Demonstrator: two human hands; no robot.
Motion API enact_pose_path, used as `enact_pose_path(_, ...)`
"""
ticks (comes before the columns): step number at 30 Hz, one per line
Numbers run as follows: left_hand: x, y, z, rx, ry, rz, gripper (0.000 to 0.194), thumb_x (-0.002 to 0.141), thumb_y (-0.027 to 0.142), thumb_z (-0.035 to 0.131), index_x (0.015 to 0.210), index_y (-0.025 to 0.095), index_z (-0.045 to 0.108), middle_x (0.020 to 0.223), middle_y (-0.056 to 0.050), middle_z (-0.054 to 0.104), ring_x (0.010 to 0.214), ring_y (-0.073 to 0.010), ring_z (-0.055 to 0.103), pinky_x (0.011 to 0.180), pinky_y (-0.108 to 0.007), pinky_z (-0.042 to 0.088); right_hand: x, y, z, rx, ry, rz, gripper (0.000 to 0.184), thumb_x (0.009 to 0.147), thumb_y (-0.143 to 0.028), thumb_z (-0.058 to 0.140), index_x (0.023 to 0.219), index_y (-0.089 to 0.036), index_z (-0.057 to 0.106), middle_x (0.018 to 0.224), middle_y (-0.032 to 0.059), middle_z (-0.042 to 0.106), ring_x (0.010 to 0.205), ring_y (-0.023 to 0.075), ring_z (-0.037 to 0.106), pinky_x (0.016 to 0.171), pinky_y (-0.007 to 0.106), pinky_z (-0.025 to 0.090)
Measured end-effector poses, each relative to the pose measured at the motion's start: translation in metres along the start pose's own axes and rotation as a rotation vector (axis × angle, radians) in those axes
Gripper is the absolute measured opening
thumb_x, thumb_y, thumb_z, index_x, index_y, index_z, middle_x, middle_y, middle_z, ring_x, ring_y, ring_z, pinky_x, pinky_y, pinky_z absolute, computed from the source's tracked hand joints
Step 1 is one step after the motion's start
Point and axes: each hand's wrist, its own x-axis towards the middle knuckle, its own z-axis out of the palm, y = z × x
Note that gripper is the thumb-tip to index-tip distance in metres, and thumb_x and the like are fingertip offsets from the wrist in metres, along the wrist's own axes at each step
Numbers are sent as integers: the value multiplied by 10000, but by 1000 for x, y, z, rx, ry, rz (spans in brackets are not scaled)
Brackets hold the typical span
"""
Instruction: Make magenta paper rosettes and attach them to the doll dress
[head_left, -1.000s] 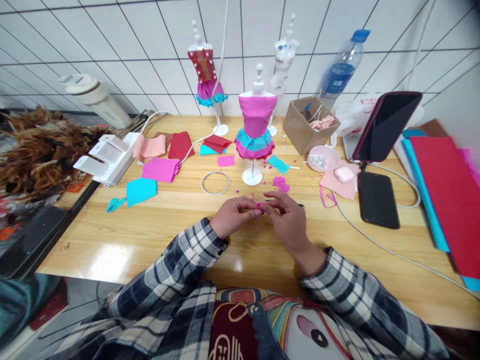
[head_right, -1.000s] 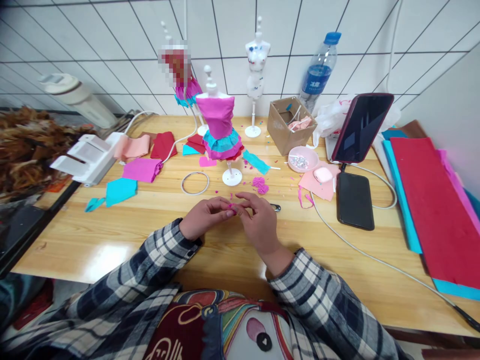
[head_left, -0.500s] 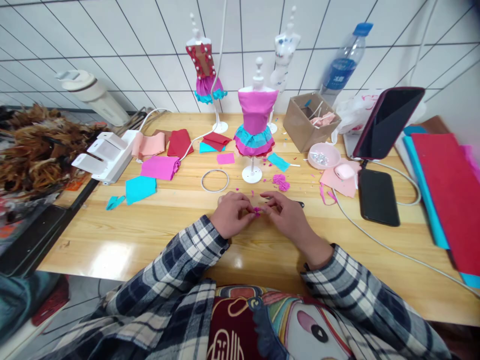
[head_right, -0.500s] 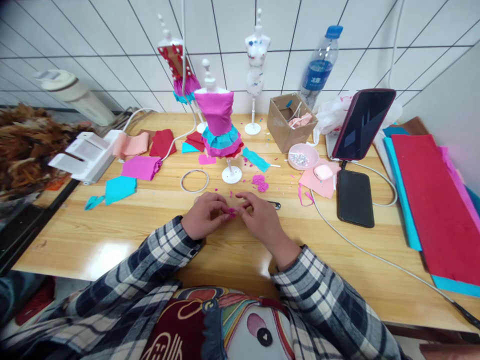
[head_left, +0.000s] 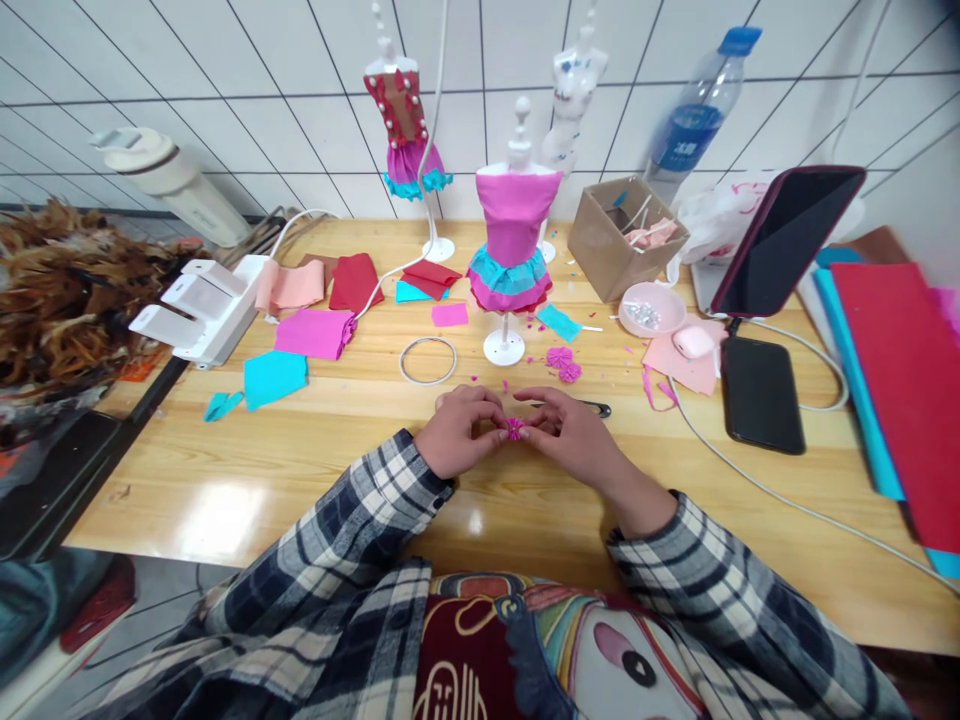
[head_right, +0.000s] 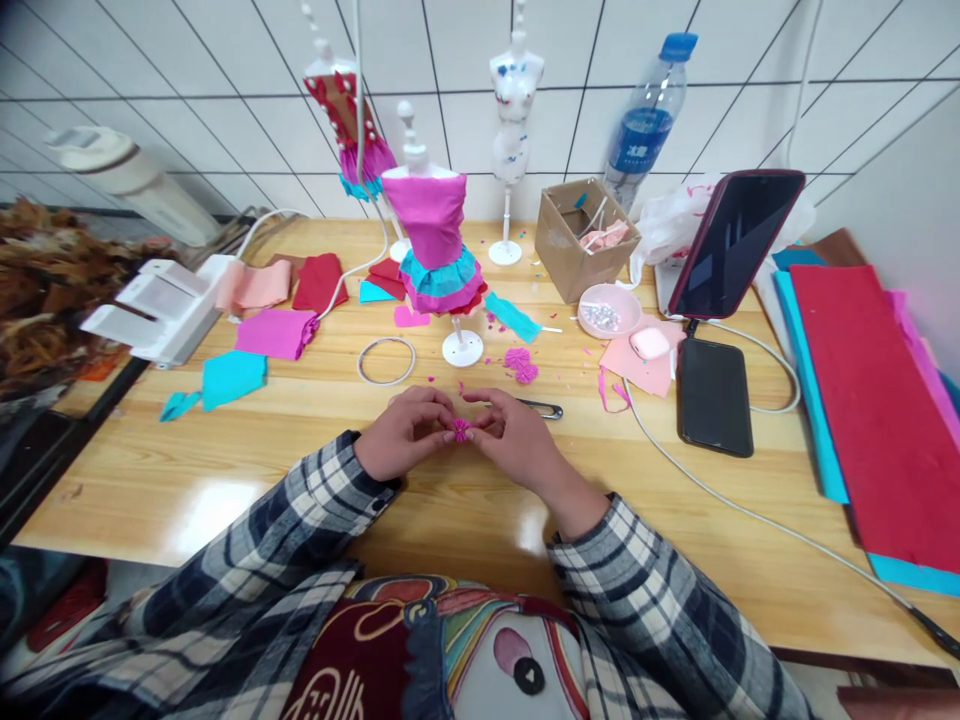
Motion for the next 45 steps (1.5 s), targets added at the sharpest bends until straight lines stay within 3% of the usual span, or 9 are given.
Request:
enact_pose_path(5, 0, 2, -1, 16, 36, -14, 131, 793, 302, 635, 788, 191, 703, 919, -53, 663, 931, -232, 573, 853, -385, 425, -2, -5, 0, -16, 69, 1, 418, 774, -247, 617, 1187, -211, 559, 835, 25, 708, 627, 136, 616, 618, 293, 479)
enact_pose_path(14, 0, 2, -2, -14, 44, 0, 164, 810, 337, 626, 790, 198, 712, 916, -60, 678, 937, -233, 580, 861, -378, 439, -3, -6, 2, 48, 17, -17, 478, 757, -246, 666, 1218, -217, 544, 758, -1, 691, 664, 153, 638, 656, 303, 481)
enact_pose_path(18, 0, 4, -1, -60, 97, -32, 255, 833, 419, 606, 885, 204, 732, 890, -69, 685, 935, -237, 589, 869, -387, 446, -4, -6, 2, -21, 50, -83, 465, 787, -266, 645, 1233, -239, 515, 769, -11, 693, 563, 122, 570, 588, 278, 447)
enact_pose_path(23, 2, 4, 6, -311, 183, -108, 224, 767, 408, 688, 805, 190, 727, 841, -54, 685, 853, -203, 621, 824, -354, 483, -6, -10, 10, -38, 201, -46, 380, 766, -305, 675, 1102, -231, 514, 764, -15, 708, 503, 100, 493, 547, 257, 405)
enact_pose_path(28, 3, 2, 2, -541, 167, -215, 252, 734, 418, 712, 754, 167, 711, 804, -40, 678, 788, -180, 620, 789, -336, 494, -6, -12, 3, -75, 172, -115, 350, 806, -405, 634, 1076, -217, 516, 841, 16, 698, 522, 102, 490, 531, 254, 405)
enact_pose_path(32, 3, -1, -5, -646, 48, -270, 280, 712, 427, 732, 740, 150, 711, 790, -43, 681, 756, -164, 618, 775, -317, 497, -7, -10, -25, -556, 245, -320, 219, 886, -380, 546, 979, -207, 643, 912, 67, 669, 807, 191, 573, 710, 320, 437)
enact_pose_path(37, 6, -3, -13, -650, -136, -258, 278, 695, 425, 750, 721, 150, 715, 774, -39, 694, 752, -160, 638, 786, -308, 496, -6, 1, -45, -1016, 192, -294, 171, 850, -322, 612, 956, -206, 677, 914, 89, 642, 911, 255, 517, 795, 374, 394)
enact_pose_path(41, 10, -8, -23, -522, -288, -222, 218, 717, 381, 733, 762, 168, 750, 811, -34, 719, 783, -161, 656, 793, -282, 483, -4, 3, -43, -1001, 128, -298, 122, 860, -303, 609, 848, -205, 680, 908, 75, 664, 912, 238, 545, 806, 357, 386)
enact_pose_path(45, 16, -13, -32, -437, -457, -198, 198, 718, 381, 731, 782, 198, 768, 818, -22, 742, 796, -163, 669, 791, -256, 476, -9, -5, -39, -803, 31, -276, 199, 925, -338, 512, 1003, -250, 673, 868, 24, 714, 792, 183, 628, 702, 289, 403)
